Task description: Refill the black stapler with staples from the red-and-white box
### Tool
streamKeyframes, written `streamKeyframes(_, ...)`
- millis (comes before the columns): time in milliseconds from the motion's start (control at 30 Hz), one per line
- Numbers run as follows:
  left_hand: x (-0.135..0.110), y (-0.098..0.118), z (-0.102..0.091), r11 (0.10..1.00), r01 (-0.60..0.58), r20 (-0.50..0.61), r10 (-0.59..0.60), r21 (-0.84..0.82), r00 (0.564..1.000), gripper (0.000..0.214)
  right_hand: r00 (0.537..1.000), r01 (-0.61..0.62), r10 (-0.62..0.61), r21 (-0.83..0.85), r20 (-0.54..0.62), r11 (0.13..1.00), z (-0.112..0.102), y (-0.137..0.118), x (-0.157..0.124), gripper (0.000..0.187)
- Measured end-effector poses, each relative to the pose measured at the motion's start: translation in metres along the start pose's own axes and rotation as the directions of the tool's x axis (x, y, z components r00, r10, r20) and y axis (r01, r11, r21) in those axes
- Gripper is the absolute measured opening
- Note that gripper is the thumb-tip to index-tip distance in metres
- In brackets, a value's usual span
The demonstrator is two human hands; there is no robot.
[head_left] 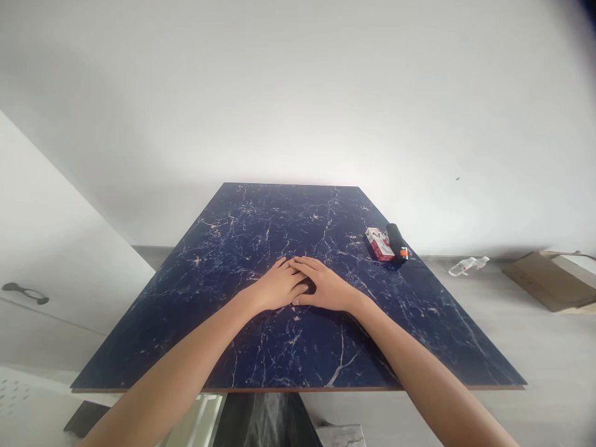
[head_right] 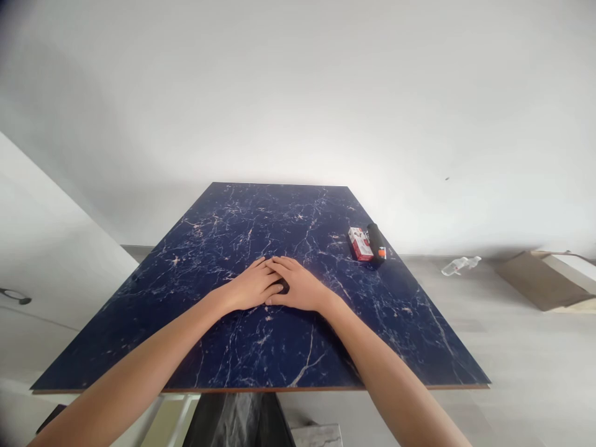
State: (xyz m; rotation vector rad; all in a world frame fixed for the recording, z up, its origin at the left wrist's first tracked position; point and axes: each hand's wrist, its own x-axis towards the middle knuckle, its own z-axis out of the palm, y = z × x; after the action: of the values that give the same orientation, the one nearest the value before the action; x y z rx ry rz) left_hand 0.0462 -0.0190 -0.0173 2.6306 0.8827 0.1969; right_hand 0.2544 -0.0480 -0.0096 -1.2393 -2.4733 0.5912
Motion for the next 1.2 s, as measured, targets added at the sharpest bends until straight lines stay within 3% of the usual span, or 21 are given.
streamKeyframes(1200, 0.0001, 0.0010, 0.0024, 0.998, 0.008, -0.005, -0.007, 0.070, 1.000, 0.053, 0.999, 0.045, -0.044, 0.035, -0.015, 0.998, -0.0027, 0.0065, -0.0012, 0.090)
